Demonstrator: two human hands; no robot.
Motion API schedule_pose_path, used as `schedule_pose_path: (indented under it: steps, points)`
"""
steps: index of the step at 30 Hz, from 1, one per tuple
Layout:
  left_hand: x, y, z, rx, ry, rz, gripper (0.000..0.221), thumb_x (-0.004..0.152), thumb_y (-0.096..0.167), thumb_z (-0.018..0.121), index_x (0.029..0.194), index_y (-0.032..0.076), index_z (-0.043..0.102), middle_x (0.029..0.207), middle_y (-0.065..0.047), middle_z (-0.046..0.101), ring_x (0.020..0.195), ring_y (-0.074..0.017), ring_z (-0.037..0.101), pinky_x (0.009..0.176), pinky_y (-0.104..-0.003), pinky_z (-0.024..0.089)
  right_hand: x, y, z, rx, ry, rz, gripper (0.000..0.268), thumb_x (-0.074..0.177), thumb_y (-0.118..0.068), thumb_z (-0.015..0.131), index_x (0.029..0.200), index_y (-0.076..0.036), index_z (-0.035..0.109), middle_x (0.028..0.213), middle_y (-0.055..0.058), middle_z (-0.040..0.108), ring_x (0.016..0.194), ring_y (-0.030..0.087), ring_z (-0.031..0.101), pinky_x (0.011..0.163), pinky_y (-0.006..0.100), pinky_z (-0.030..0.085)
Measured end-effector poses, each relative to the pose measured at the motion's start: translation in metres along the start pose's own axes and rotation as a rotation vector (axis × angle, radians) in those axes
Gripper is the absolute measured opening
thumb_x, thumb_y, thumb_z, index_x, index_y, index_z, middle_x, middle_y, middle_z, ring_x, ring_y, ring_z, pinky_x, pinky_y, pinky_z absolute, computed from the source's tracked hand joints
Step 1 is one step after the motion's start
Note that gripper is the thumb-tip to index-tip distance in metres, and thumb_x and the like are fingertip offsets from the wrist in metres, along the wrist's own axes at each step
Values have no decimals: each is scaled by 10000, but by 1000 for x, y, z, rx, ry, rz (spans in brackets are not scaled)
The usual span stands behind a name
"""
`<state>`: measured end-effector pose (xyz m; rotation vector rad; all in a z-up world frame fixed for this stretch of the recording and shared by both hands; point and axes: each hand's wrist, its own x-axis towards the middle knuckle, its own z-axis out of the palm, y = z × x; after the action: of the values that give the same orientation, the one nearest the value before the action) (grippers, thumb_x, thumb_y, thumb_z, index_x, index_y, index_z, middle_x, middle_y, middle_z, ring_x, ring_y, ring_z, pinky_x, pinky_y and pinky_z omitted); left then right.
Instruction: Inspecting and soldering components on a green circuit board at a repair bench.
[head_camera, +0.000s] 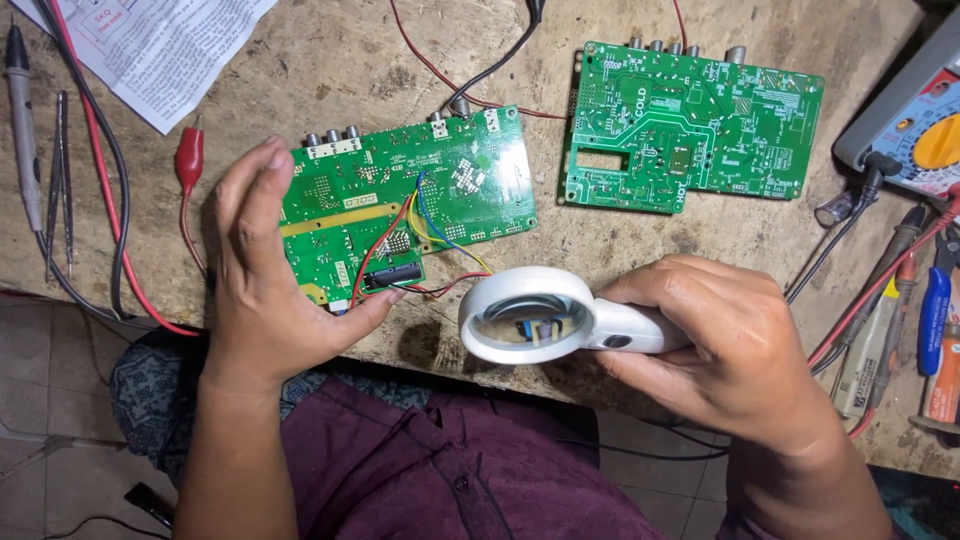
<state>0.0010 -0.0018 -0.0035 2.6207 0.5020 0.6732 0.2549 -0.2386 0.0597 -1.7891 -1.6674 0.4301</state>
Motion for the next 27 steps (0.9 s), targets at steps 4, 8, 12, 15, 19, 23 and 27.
schedule_pose_path:
  steps: [4,8,12,15,19,23,27]
  points:
    - [0,0,0,22,-6,-17,1163,781,433,978,1580,25,237,1527,-313,431,1434,-469,464,1235,-598,388,-3,10,-2,-47,-61,88,299,856,-232,808,1000,-46,623,806,45,668,608,176,616,543,314,445]
    - [-1,1,1,23,-15,-16,1158,786,431,951,1595,26,228,1532,-305,421,1435,-460,450,1226,-596,397,-3,15,-1,-73,-70,222,337,916,-288,742,1084,-14,639,819,66,651,567,180,551,514,332,410]
    - [3,3,0,20,-21,-30,1176,698,368,950,1569,6,247,1504,-302,389,1428,-464,447,1229,-573,393,-8,32,7,-110,-109,352,312,949,-360,687,968,-87,539,750,49,540,599,244,504,597,402,373]
    - [5,0,-6,-1,-27,9,1186,724,476,946,1555,-12,256,1541,-278,388,1483,-451,395,1272,-562,325,-5,41,16,-37,-126,282,327,845,-249,787,1058,-79,606,914,76,656,761,241,606,696,381,448]
    - [3,-7,-20,2,-49,-6,1235,663,500,912,1549,-52,251,1551,-292,408,1508,-417,358,1326,-579,118,6,39,20,49,-131,109,330,839,-280,847,968,-98,604,892,47,603,780,221,569,701,339,437]
    - [1,-15,-30,-112,-226,-106,1275,626,340,923,1601,47,157,1648,-195,311,1561,-404,165,1293,-484,115,8,42,27,41,-185,56,410,767,-248,897,1037,-104,624,1031,72,706,930,271,681,767,380,509]
    - [7,-18,-41,-530,-331,-291,1235,631,74,924,1585,90,140,1704,-169,196,1563,-319,257,1284,-399,166,5,50,31,6,-228,32,442,732,-179,904,1038,-94,597,1066,91,703,964,274,675,790,380,515]
